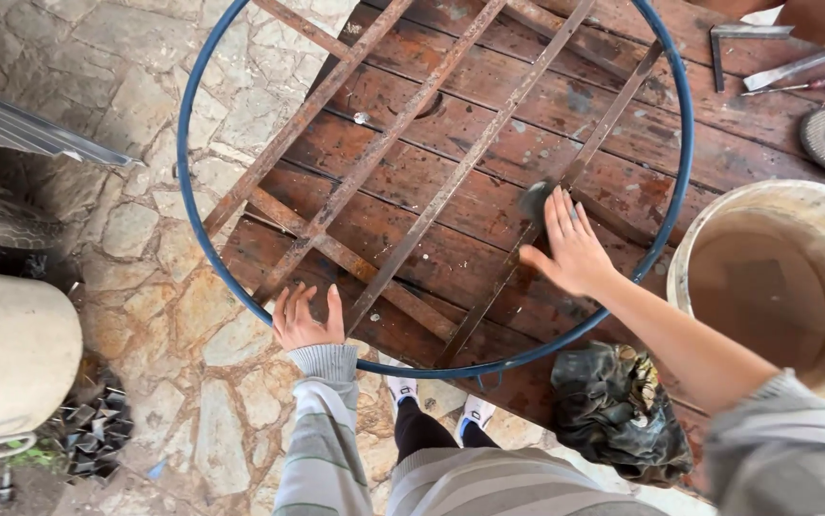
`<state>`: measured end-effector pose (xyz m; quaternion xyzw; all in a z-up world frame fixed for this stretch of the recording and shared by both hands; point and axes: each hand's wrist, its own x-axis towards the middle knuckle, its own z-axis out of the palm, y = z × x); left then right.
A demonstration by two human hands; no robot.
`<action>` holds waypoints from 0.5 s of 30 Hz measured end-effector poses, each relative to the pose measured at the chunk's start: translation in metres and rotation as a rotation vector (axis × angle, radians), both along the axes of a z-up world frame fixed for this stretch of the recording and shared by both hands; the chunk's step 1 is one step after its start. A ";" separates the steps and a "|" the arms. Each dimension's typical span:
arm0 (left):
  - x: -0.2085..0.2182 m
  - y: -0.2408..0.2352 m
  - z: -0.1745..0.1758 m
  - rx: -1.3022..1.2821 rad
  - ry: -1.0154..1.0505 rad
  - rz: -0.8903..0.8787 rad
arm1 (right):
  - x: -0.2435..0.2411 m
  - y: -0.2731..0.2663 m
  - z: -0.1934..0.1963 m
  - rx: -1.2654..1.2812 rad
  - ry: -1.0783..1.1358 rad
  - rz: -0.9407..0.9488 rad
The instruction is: Cleaning a circular metal frame with a sponge and liquid solution
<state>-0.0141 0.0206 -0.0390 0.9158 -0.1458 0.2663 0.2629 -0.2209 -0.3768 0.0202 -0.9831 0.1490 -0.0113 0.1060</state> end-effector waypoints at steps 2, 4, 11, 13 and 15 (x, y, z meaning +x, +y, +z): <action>-0.003 -0.002 0.005 -0.011 0.008 -0.007 | 0.003 0.048 0.009 0.043 -0.052 0.142; -0.003 -0.003 0.011 -0.019 0.013 -0.014 | -0.006 0.099 0.011 0.089 -0.107 0.283; 0.003 -0.003 0.006 -0.008 0.003 -0.020 | -0.003 0.043 0.024 0.009 0.128 0.057; 0.000 -0.004 0.012 -0.019 -0.008 0.013 | -0.005 0.048 0.009 -0.117 0.084 0.050; -0.006 -0.007 0.024 -0.016 -0.017 0.015 | -0.017 0.099 0.020 0.087 0.052 0.425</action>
